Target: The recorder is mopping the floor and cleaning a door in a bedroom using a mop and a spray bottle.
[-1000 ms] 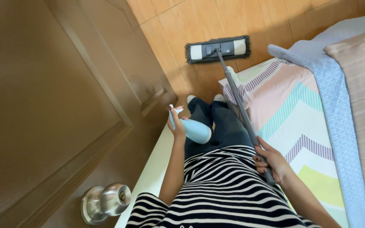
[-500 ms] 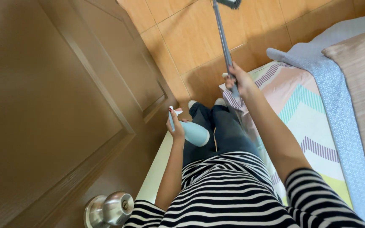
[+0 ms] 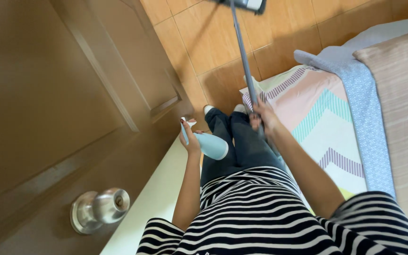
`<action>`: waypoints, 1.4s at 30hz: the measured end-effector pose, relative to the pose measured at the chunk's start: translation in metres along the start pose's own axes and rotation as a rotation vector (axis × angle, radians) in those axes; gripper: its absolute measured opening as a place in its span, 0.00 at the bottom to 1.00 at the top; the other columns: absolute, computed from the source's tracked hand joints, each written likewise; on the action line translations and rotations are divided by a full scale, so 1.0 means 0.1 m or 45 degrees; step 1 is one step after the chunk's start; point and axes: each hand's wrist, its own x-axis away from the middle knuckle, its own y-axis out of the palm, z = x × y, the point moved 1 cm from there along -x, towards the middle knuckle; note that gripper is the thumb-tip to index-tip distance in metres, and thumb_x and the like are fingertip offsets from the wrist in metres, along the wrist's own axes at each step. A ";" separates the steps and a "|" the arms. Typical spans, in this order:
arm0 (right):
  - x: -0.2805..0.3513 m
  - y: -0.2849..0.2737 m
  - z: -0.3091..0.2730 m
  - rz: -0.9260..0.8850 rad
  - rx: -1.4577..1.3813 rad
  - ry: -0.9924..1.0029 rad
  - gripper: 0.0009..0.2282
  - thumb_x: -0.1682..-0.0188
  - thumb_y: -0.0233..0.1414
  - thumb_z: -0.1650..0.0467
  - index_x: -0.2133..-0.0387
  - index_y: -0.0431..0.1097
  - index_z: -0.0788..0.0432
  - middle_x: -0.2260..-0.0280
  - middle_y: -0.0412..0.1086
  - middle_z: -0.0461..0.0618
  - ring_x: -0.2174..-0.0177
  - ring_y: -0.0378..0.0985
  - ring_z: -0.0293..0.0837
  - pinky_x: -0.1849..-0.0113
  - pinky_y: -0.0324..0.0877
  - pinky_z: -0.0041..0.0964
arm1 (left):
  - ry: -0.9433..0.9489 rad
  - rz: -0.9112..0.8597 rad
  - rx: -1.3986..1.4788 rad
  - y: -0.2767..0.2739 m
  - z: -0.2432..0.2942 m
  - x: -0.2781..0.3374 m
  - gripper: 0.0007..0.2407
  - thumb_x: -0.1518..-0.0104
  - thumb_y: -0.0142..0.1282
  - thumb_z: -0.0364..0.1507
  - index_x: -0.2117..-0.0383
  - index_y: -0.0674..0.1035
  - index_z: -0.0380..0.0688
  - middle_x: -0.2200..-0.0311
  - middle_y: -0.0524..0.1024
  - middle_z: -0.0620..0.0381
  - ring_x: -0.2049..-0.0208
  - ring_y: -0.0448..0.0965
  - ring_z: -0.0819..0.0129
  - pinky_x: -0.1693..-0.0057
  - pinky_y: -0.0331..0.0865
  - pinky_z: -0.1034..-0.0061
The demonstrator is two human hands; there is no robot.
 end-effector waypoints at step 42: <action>2.37 -0.16 2.82 0.545 0.855 0.065 0.28 0.45 0.48 0.66 0.33 0.51 0.25 0.82 0.63 0.48 0.86 0.65 0.40 0.81 0.67 0.37 | 0.048 -0.562 -0.251 -0.60 0.26 0.51 0.25 0.36 0.46 0.49 0.61 0.81 0.34 0.64 0.82 0.53 0.83 0.75 0.69 0.72 0.70 0.76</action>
